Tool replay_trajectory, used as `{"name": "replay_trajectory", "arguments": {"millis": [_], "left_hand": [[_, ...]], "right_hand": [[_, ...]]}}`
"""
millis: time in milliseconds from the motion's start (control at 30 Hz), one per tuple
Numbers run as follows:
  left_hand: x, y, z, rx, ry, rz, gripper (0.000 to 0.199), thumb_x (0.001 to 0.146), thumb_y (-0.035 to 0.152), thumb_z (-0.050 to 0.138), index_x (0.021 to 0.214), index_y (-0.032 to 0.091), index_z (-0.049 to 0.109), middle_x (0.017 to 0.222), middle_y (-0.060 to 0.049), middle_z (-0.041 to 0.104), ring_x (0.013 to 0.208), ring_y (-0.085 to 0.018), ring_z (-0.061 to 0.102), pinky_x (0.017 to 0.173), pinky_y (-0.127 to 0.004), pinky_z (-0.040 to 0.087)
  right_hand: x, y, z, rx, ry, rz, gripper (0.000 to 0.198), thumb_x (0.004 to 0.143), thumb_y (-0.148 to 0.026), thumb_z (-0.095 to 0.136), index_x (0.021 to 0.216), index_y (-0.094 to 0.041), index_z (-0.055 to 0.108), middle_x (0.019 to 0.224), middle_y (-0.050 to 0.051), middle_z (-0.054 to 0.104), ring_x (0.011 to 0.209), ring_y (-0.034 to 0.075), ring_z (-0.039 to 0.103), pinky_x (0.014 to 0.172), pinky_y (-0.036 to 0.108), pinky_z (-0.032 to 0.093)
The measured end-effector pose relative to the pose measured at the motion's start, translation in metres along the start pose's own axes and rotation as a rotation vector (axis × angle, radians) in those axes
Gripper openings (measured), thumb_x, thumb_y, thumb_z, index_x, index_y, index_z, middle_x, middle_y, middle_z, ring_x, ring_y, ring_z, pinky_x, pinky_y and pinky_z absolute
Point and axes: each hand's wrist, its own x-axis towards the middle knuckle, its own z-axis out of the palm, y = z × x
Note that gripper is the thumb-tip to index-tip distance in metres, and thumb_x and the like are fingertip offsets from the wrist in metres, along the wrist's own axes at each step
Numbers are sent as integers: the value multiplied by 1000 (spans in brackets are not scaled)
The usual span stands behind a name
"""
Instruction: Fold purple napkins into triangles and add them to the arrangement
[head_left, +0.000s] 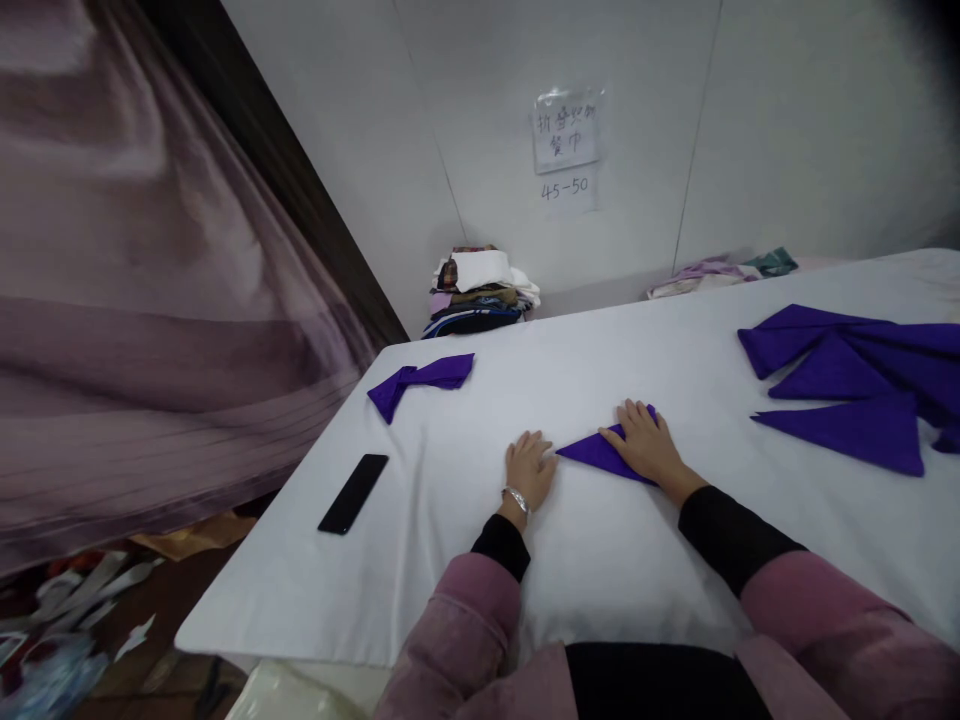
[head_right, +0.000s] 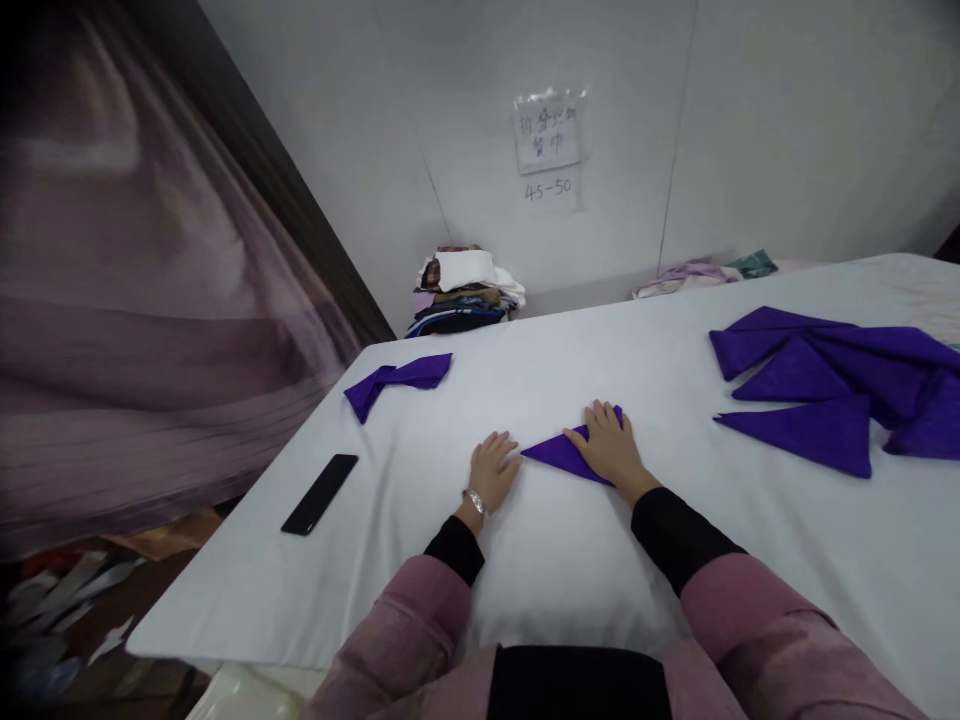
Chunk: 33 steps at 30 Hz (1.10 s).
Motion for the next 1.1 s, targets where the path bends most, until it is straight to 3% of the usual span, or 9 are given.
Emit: {"name": "replay_trajectory", "arguments": {"millis": [167, 333, 533, 733, 867, 967, 1100], "left_hand": [[8, 16, 9, -119, 35, 12, 17, 81, 34, 55, 93, 25, 63, 126, -1, 56, 128, -21, 37, 107, -47, 23], [10, 12, 5, -109, 27, 102, 9, 80, 27, 55, 76, 23, 62, 122, -2, 59, 126, -24, 40, 105, -51, 24], [6, -4, 3, -41, -48, 221, 20, 84, 23, 44, 76, 24, 63, 125, 1, 57, 130, -23, 35, 106, -51, 25], [13, -12, 4, 80, -8, 188, 29, 85, 20, 36, 79, 24, 64, 124, -1, 58, 127, -24, 39, 103, -51, 30], [20, 24, 6, 50, 38, 284, 35, 88, 29, 33, 105, 21, 62, 130, -7, 53, 126, -24, 41, 105, -48, 30], [22, 65, 16, 37, -35, 454, 47, 89, 36, 32, 131, 20, 44, 143, -5, 36, 134, -20, 26, 111, -45, 19], [22, 90, 35, 157, -194, 374, 67, 86, 47, 33, 142, 13, 21, 150, -5, 15, 138, -22, 11, 112, -43, 14]], "right_hand": [[0, -4, -4, 7, -6, 12, 79, 86, -65, 15, 135, -8, 38, 146, 17, 28, 135, 31, 16, 106, 48, 12], [-8, -6, -16, 70, -24, -23, 76, 87, -63, 18, 136, -8, 37, 147, 17, 26, 136, 30, 15, 107, 46, 11], [-17, -7, -23, 136, -13, -73, 75, 86, -64, 21, 137, -11, 36, 147, 16, 25, 136, 28, 14, 108, 45, 8], [-18, -9, -25, 169, -10, -78, 75, 86, -64, 24, 137, -10, 35, 147, 16, 25, 136, 29, 13, 109, 47, 9], [-17, -8, -21, 160, 20, -95, 69, 88, -58, 27, 138, -11, 35, 147, 15, 26, 136, 30, 14, 109, 48, 10], [-16, -6, -17, 129, 41, -118, 61, 90, -49, 30, 138, -11, 35, 146, 15, 28, 136, 29, 15, 108, 48, 12], [-11, -5, -10, 106, 57, -119, 54, 92, -40, 30, 137, -11, 37, 145, 15, 30, 135, 29, 18, 108, 49, 15]]}}
